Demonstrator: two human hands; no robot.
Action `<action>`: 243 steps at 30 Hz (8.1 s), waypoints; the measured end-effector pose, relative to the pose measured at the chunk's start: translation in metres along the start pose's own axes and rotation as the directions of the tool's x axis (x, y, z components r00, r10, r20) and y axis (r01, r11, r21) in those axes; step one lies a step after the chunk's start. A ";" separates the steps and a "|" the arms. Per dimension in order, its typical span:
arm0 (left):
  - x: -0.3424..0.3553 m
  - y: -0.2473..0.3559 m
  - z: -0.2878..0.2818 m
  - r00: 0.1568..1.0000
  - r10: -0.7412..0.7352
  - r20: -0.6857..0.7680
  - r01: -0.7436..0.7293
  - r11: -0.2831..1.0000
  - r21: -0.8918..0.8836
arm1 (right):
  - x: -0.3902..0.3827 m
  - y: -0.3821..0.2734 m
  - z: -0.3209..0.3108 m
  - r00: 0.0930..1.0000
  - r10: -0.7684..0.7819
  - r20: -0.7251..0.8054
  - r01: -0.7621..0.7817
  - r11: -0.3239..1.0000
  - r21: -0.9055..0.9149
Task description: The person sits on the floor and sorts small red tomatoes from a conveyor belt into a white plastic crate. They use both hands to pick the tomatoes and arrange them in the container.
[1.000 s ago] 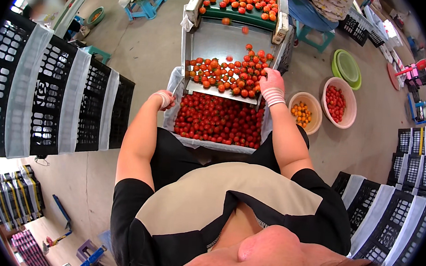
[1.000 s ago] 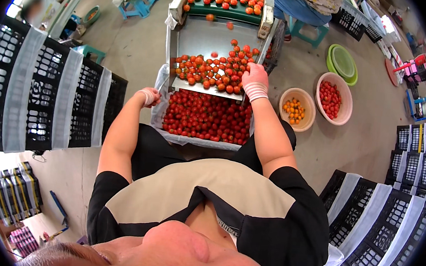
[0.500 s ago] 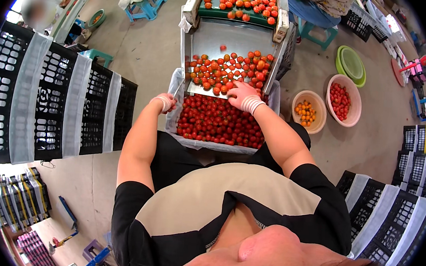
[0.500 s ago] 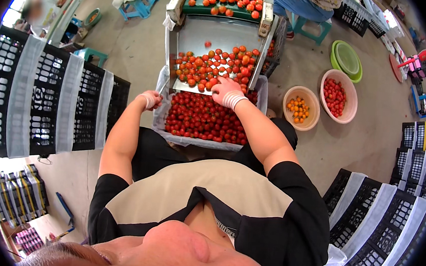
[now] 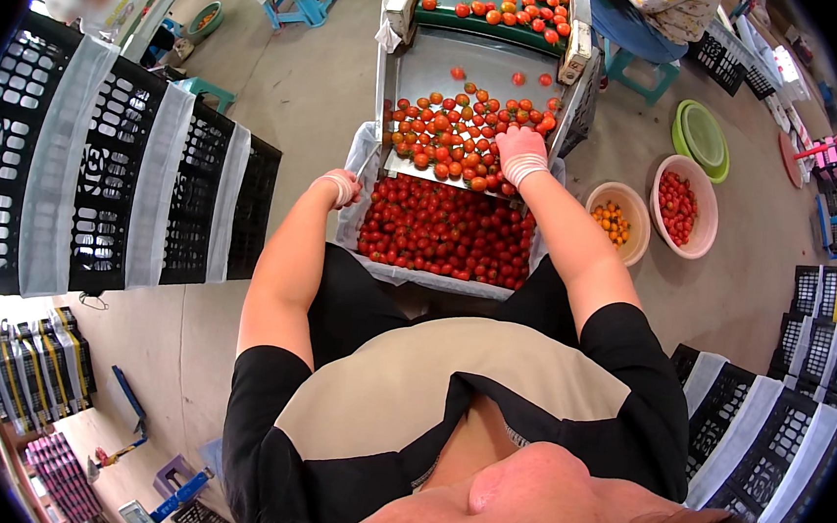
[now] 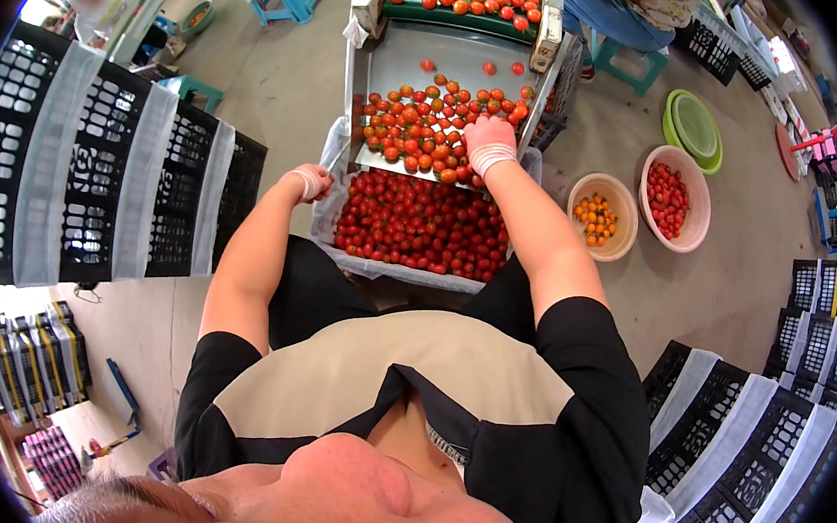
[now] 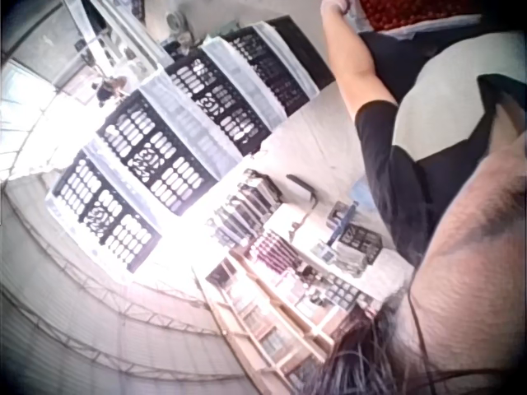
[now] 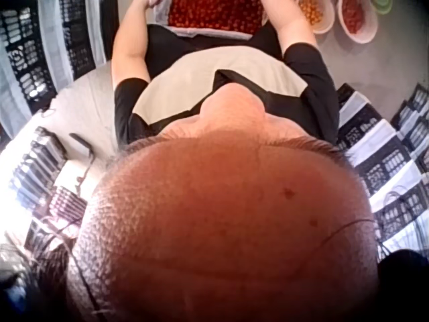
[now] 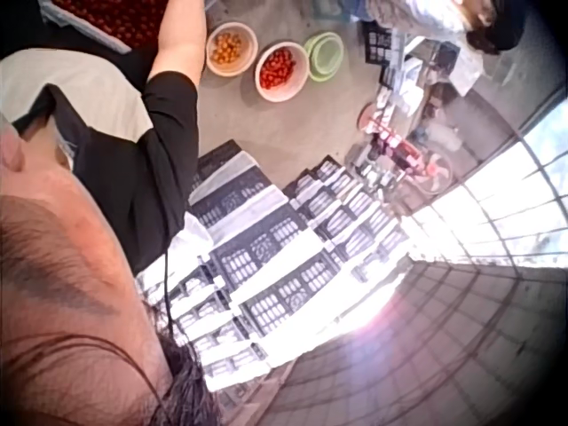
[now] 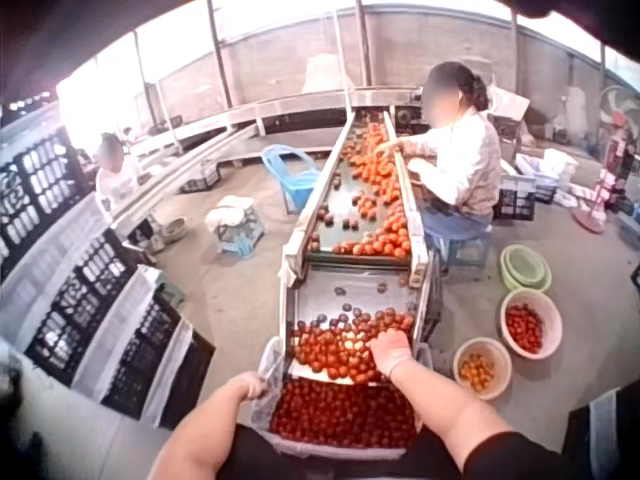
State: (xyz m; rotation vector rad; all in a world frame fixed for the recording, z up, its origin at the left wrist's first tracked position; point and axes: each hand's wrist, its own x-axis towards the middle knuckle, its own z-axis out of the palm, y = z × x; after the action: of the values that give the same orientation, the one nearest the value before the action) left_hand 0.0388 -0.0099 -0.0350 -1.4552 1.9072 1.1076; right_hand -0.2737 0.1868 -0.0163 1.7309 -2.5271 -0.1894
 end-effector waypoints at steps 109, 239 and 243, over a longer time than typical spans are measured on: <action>0.052 -0.021 0.020 0.974 -0.103 0.204 0.075 0.987 0.139 | -0.047 -0.012 -0.015 0.924 -0.142 0.355 0.147 0.989 0.013; -0.011 0.027 -0.025 0.927 0.189 -0.323 -0.370 0.592 -0.716 | -0.047 0.056 0.004 0.810 0.403 0.426 -0.134 -0.580 0.804; -0.006 0.033 -0.027 0.908 0.230 -0.350 -0.417 0.423 -0.805 | -0.049 0.052 -0.004 0.836 0.340 0.431 -0.233 -0.491 0.839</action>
State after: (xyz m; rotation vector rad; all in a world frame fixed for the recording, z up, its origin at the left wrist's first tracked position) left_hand 0.0122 -0.0253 -0.0056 -1.7207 1.8458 2.5000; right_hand -0.3033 0.2502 -0.0045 0.3503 -2.6890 2.8824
